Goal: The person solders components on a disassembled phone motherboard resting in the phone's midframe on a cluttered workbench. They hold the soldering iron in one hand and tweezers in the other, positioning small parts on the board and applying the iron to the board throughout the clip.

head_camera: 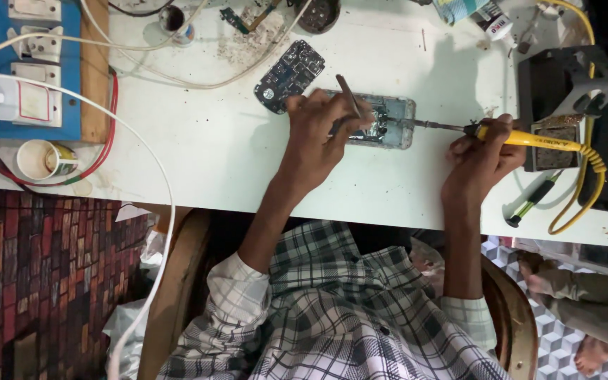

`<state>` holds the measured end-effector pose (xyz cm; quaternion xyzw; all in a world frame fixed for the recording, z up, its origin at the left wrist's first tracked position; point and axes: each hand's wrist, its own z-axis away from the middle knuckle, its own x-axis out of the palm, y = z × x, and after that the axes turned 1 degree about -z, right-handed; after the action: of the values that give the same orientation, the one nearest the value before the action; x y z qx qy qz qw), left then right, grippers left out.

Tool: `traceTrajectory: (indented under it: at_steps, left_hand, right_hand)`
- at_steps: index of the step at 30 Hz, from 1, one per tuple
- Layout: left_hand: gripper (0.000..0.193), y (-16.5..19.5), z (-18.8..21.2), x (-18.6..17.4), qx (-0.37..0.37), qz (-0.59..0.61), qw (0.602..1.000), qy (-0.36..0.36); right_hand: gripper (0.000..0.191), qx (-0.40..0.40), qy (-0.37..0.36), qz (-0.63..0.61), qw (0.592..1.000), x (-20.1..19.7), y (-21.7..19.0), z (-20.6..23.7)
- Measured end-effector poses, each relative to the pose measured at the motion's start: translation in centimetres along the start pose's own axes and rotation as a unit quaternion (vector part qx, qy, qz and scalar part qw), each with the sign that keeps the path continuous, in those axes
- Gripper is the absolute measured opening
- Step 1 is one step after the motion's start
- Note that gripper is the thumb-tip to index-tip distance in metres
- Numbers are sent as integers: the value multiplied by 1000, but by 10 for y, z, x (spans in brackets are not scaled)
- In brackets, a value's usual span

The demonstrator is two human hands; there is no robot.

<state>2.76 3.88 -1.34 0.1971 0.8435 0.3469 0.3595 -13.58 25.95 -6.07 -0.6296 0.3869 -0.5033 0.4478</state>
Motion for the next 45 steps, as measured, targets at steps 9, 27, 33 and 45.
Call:
traceTrajectory:
  at_steps: [9,27,33,45]
  left_hand:
    - [25,-7,3,10,-56,252,966,-36]
    - [16,-3,7,8,-15,37,999,25]
    - [8,-1,6,4,1,-19,1000,22]
    - [6,-3,5,6,2,-38,999,27]
  right_hand:
    - [35,1,10,-4,1000,3,-1,-1]
    - [23,-3,41,-23,999,8,-7,2]
    - [34,-15,-2,-1,1000,18,-18,3]
    - [30,-20,-3,47,999,22,-15,3]
